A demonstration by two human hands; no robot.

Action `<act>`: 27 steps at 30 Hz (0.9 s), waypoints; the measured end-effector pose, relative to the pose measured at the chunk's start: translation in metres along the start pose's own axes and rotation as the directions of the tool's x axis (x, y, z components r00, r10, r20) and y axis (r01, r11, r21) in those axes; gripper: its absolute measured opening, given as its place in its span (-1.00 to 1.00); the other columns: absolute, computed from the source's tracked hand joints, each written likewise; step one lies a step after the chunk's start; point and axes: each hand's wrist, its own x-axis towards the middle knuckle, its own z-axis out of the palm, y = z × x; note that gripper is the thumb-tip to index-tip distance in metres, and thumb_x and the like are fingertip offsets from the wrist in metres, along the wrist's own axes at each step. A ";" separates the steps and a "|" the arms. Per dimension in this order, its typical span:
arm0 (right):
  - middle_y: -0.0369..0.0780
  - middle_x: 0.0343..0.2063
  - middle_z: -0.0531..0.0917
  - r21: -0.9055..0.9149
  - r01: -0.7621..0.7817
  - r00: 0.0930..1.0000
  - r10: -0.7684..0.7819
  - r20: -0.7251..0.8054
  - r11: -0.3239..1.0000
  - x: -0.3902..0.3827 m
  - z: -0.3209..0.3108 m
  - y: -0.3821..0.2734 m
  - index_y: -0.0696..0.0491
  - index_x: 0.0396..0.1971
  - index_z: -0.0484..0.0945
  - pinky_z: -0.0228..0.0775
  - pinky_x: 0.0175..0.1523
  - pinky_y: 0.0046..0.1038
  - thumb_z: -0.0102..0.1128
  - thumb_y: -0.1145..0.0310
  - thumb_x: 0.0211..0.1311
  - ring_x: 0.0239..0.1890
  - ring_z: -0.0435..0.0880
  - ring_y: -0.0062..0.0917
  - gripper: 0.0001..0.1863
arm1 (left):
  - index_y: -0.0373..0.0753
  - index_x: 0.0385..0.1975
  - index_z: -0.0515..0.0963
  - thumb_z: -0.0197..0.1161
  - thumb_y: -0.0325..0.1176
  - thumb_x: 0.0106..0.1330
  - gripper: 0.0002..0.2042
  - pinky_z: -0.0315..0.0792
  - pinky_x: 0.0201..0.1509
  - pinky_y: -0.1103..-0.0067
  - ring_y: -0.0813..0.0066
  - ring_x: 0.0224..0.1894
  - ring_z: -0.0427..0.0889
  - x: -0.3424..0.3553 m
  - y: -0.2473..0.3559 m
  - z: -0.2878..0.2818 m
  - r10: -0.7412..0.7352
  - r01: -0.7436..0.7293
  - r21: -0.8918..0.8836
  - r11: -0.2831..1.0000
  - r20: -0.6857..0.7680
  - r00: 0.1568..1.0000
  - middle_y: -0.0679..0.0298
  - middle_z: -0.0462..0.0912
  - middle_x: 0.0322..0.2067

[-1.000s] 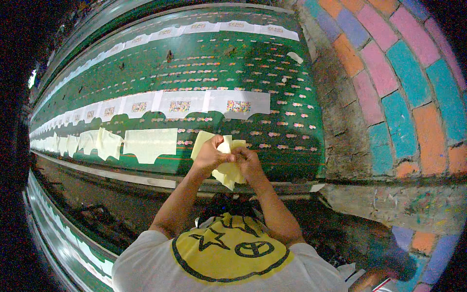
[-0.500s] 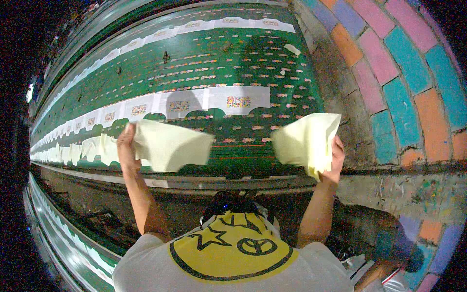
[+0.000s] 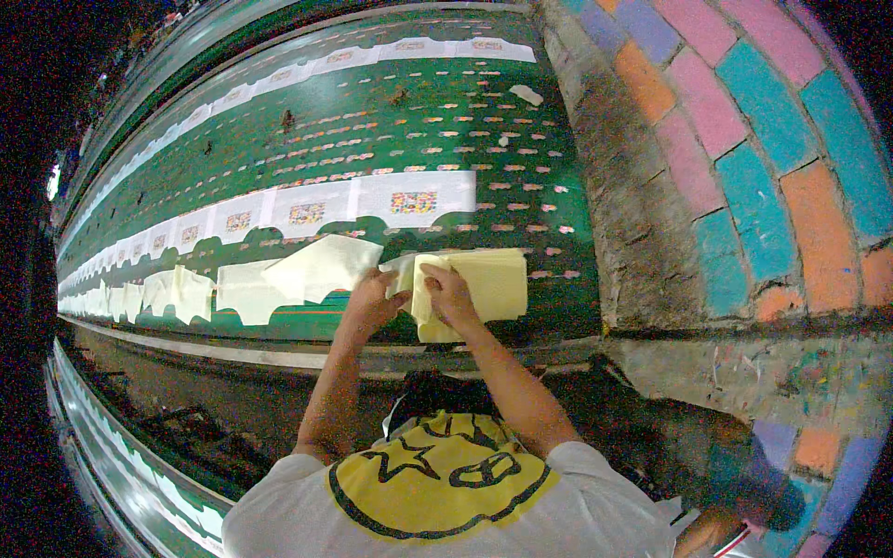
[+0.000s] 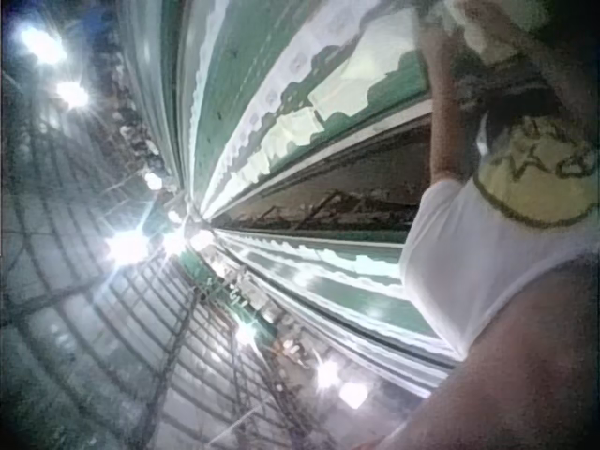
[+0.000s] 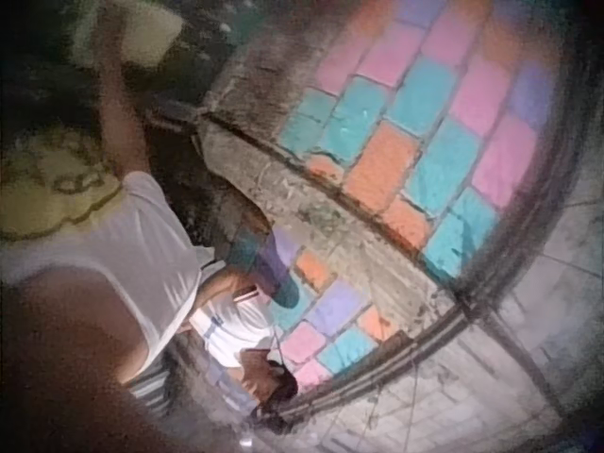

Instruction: The person repeatedly peels small yellow stickers from a backing sheet and places them onto a green curved surface. The person aligns each sticker in a row and smooths it down before moving to the next one.

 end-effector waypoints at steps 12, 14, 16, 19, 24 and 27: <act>-0.30 -0.14 0.59 0.833 -0.025 0.999 -0.019 0.042 0.552 -0.078 -0.331 0.069 0.07 -0.12 0.61 0.36 0.03 -0.52 0.12 0.43 0.28 -0.10 0.52 -0.58 -0.79 | -0.35 -0.17 0.57 0.29 -0.28 0.22 -0.71 0.51 -0.26 0.43 0.23 -0.38 0.65 0.063 0.221 0.159 0.129 -0.052 -0.324 0.944 0.221 0.967 0.04 0.66 -0.36; -0.29 -0.18 0.60 0.875 -0.005 0.998 -0.047 0.031 0.483 -0.087 -0.371 0.100 0.06 -0.15 0.59 0.44 -0.06 -0.48 0.15 0.36 0.27 -0.17 0.58 -0.55 -0.80 | -0.34 -0.15 0.57 0.29 -0.28 0.20 -0.70 0.48 -0.22 0.38 0.10 -0.33 0.64 0.073 0.268 0.185 0.109 -0.024 -0.324 0.946 0.247 0.963 0.03 0.65 -0.38; -0.31 -0.23 0.62 0.907 -0.063 0.994 -0.056 0.094 0.416 -0.099 -0.408 0.115 0.06 -0.15 0.58 0.51 -0.15 -0.45 0.18 0.34 0.25 -0.23 0.61 -0.56 -0.79 | -0.34 -0.15 0.57 0.27 -0.27 0.21 -0.69 0.48 -0.21 0.37 0.09 -0.31 0.64 0.081 0.307 0.212 0.118 -0.051 -0.254 0.966 0.258 0.959 0.01 0.65 -0.38; -0.30 -0.25 0.62 0.901 -0.081 0.994 -0.032 0.104 0.427 -0.109 -0.454 0.129 0.04 -0.17 0.57 0.53 -0.18 -0.43 0.17 0.31 0.27 -0.27 0.63 -0.52 -0.81 | -0.36 -0.15 0.55 0.26 -0.28 0.22 -0.69 0.48 -0.20 0.33 0.05 -0.29 0.63 0.093 0.352 0.242 0.150 -0.040 -0.298 0.954 0.357 0.922 -0.01 0.64 -0.35; -0.21 -0.19 0.62 0.914 -0.042 0.998 -0.017 0.053 0.403 -0.098 -0.504 0.155 0.05 -0.18 0.57 0.53 -0.14 -0.40 0.12 0.36 0.29 -0.22 0.64 -0.45 -0.84 | -0.37 -0.15 0.54 0.26 -0.31 0.21 -0.71 0.48 -0.21 0.31 0.03 -0.31 0.64 0.111 0.388 0.268 0.230 -0.104 -0.372 0.922 0.310 0.923 -0.02 0.64 -0.38; -0.23 -0.17 0.59 0.895 0.015 1.000 -0.019 -0.007 0.446 -0.072 -0.519 0.157 0.06 -0.18 0.55 0.47 -0.05 -0.40 0.14 0.32 0.28 -0.15 0.59 -0.46 -0.81 | -0.37 -0.13 0.53 0.24 -0.31 0.23 -0.70 0.49 -0.23 0.34 0.04 -0.30 0.64 0.130 0.393 0.267 0.202 -0.110 -0.290 0.951 0.309 0.929 -0.02 0.64 -0.38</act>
